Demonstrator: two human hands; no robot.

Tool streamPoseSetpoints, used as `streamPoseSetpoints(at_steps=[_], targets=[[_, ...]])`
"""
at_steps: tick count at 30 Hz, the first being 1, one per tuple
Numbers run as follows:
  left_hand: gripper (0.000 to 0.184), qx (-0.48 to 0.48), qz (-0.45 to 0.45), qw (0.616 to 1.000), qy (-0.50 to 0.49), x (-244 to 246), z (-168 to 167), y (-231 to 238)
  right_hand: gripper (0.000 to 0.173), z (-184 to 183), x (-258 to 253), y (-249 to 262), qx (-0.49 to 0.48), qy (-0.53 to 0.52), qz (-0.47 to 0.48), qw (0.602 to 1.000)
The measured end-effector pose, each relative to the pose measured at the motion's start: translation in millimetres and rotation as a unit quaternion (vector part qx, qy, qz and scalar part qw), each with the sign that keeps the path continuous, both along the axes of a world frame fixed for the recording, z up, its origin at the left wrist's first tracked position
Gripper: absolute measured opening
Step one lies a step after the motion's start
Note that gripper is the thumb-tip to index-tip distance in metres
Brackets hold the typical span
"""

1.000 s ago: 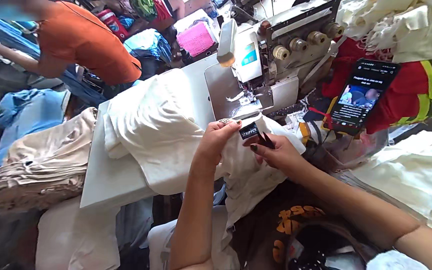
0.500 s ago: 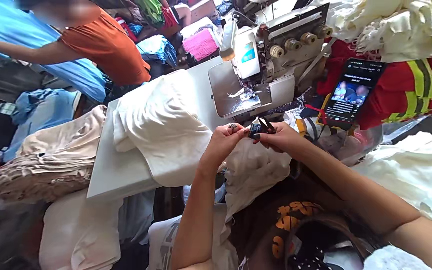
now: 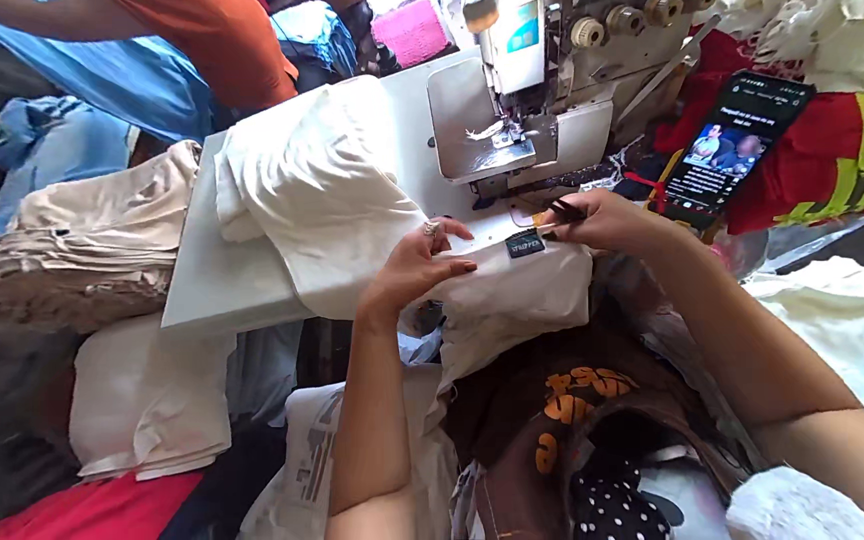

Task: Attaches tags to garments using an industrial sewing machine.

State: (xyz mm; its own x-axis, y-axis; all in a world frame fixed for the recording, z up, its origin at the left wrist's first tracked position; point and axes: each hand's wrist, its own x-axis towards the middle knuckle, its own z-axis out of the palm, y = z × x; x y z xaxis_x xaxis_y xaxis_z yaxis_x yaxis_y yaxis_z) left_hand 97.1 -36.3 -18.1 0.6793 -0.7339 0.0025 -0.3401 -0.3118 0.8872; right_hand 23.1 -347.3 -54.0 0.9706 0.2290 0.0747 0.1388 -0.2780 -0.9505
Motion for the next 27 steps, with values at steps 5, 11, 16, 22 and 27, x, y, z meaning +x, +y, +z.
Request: streamPoseSetpoints(at_steps=[5, 11, 16, 22, 27], targets=[[0.004, -0.081, 0.109, 0.989, 0.054, -5.7, -50.7, 2.0, 0.007, -19.9, -0.3, 3.1, 0.042, 0.039, -0.061, 0.996], [0.011, -0.179, 0.172, 0.964, 0.093, -9.7, -80.6, -1.9, 0.007, -25.8, -1.3, 6.7, 0.026, -0.014, -0.066, 0.997], [0.013, -0.194, 0.168, 0.966, 0.029, -19.6, -71.7, 2.7, 0.008, -24.8, -18.5, 3.9, -0.002, -0.091, -0.067, 0.994], [0.013, -0.203, 0.132, 0.97, 0.001, -26.5, -60.7, 5.9, 0.011, -19.5, -27.8, 2.8, -0.003, -0.092, -0.062, 0.994], [0.011, -0.228, 0.125, 0.966, 0.003, -36.1, -45.3, 7.1, 0.046, -38.1, -39.7, 13.6, -0.138, -0.064, -0.086, 0.985]])
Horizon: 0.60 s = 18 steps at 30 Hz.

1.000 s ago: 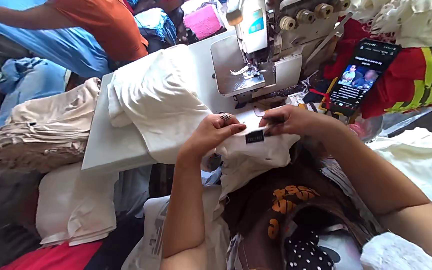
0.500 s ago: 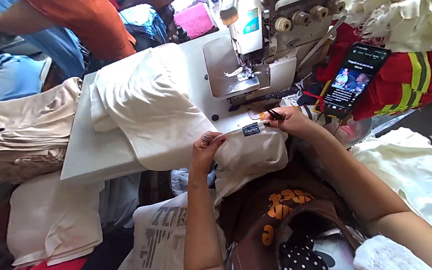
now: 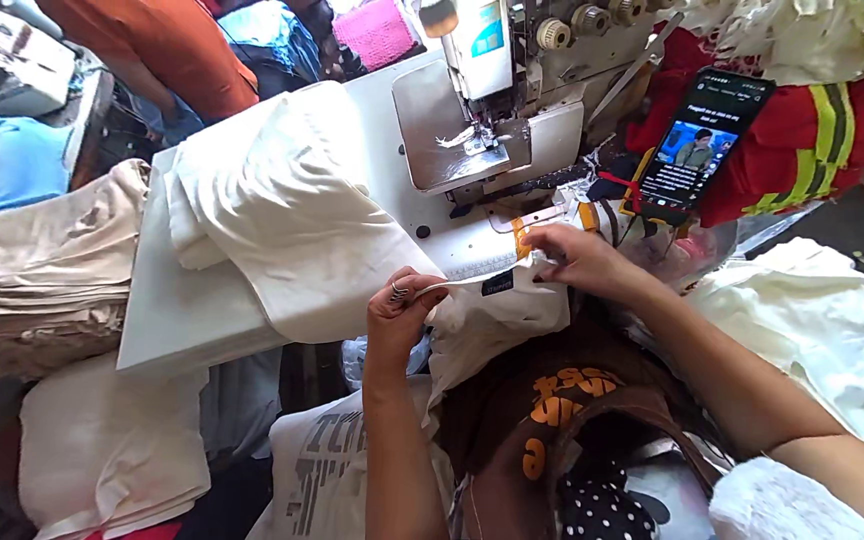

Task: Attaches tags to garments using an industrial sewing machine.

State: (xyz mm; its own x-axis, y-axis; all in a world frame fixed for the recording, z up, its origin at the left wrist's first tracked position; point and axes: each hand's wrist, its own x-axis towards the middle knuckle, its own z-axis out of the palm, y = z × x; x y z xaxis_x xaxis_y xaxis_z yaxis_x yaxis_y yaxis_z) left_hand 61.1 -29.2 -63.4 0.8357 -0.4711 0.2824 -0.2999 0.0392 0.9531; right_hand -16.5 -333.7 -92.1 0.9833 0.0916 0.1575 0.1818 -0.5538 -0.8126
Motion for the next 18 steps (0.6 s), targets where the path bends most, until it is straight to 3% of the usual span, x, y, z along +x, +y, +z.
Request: streamPoseSetpoints(at_steps=[2, 7, 12, 18], targets=[[0.01, -0.012, 0.0, 1.0, -0.008, -2.6, 7.2, 1.3, 0.038, -13.2, -9.9, 7.5, -0.045, 0.053, 0.005, 0.998], [0.009, -0.056, 0.018, 0.998, -0.013, -6.8, 21.3, 13.4, 0.02, -27.0, -31.4, 9.2, -0.021, 0.128, -0.04, 0.991], [0.009, -0.064, 0.009, 0.998, -0.026, -14.8, 35.8, 18.7, 0.025, -15.3, -41.3, 12.0, 0.065, 0.126, -0.047, 0.989], [0.008, -0.024, -0.033, 0.995, -0.095, -23.1, 64.5, 21.3, 0.015, -9.3, -44.2, 22.1, 0.056, 0.086, -0.039, 0.994]])
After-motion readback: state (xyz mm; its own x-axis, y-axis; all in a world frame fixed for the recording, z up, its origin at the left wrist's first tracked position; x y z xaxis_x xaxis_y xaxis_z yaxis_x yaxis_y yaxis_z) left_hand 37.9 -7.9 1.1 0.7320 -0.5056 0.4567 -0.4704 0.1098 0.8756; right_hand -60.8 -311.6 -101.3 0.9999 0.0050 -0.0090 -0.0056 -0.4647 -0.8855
